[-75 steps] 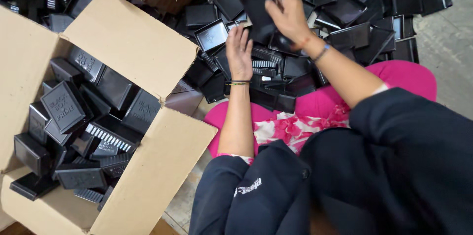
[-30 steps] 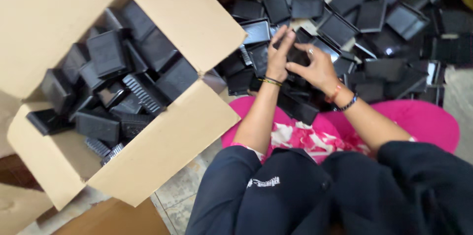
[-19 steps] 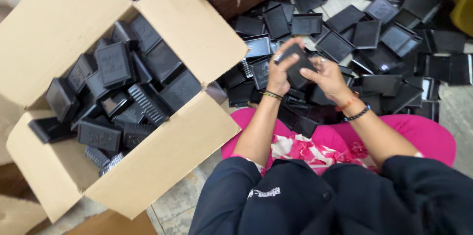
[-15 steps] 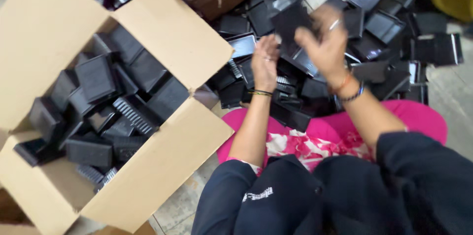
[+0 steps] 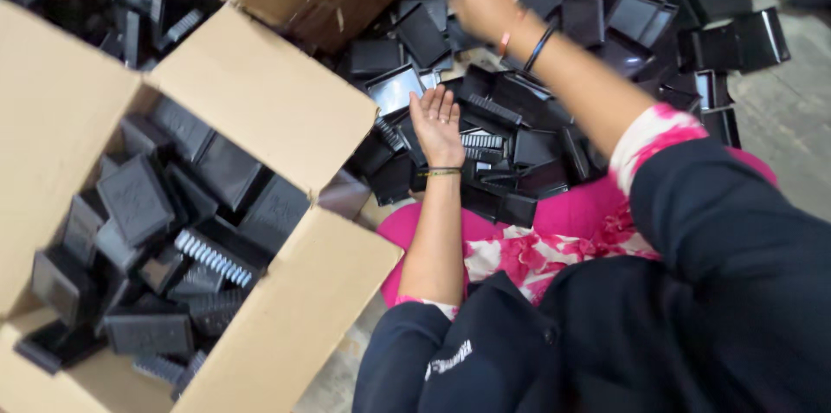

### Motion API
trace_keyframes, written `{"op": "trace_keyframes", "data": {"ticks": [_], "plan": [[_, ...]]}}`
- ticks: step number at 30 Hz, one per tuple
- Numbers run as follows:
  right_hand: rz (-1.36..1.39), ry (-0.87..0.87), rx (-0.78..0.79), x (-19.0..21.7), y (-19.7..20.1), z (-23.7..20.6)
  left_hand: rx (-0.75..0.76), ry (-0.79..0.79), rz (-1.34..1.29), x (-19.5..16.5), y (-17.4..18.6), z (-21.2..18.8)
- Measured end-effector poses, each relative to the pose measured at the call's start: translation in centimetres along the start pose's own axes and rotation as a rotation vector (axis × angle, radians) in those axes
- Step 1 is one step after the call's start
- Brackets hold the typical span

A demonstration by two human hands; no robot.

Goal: The person sits on the floor and repeatedly picks up small black plastic cases from a pile, opens them, and places them into a cardboard box. The person handles the cases one at a time, inspecting them before placing them in the box.

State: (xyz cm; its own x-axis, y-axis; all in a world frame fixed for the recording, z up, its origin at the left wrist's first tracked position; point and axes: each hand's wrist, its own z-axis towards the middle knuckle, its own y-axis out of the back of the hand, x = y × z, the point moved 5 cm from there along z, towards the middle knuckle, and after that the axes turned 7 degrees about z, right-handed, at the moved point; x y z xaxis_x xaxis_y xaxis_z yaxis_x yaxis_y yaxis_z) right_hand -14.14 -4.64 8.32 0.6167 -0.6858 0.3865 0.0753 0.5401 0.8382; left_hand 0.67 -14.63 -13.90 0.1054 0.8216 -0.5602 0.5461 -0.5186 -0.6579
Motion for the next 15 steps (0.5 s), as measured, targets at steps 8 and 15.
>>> {"op": "trace_keyframes", "data": {"ticks": [8, 15], "plan": [[0.203, -0.204, 0.028, -3.1, -4.3, -9.3, 0.053, -0.035, 0.169, -0.3, -0.1, -0.1], [0.884, 0.013, 0.207, 4.0, 0.8, -12.9, 0.196, -0.184, 0.287, -1.5, -1.7, -2.5]]}}
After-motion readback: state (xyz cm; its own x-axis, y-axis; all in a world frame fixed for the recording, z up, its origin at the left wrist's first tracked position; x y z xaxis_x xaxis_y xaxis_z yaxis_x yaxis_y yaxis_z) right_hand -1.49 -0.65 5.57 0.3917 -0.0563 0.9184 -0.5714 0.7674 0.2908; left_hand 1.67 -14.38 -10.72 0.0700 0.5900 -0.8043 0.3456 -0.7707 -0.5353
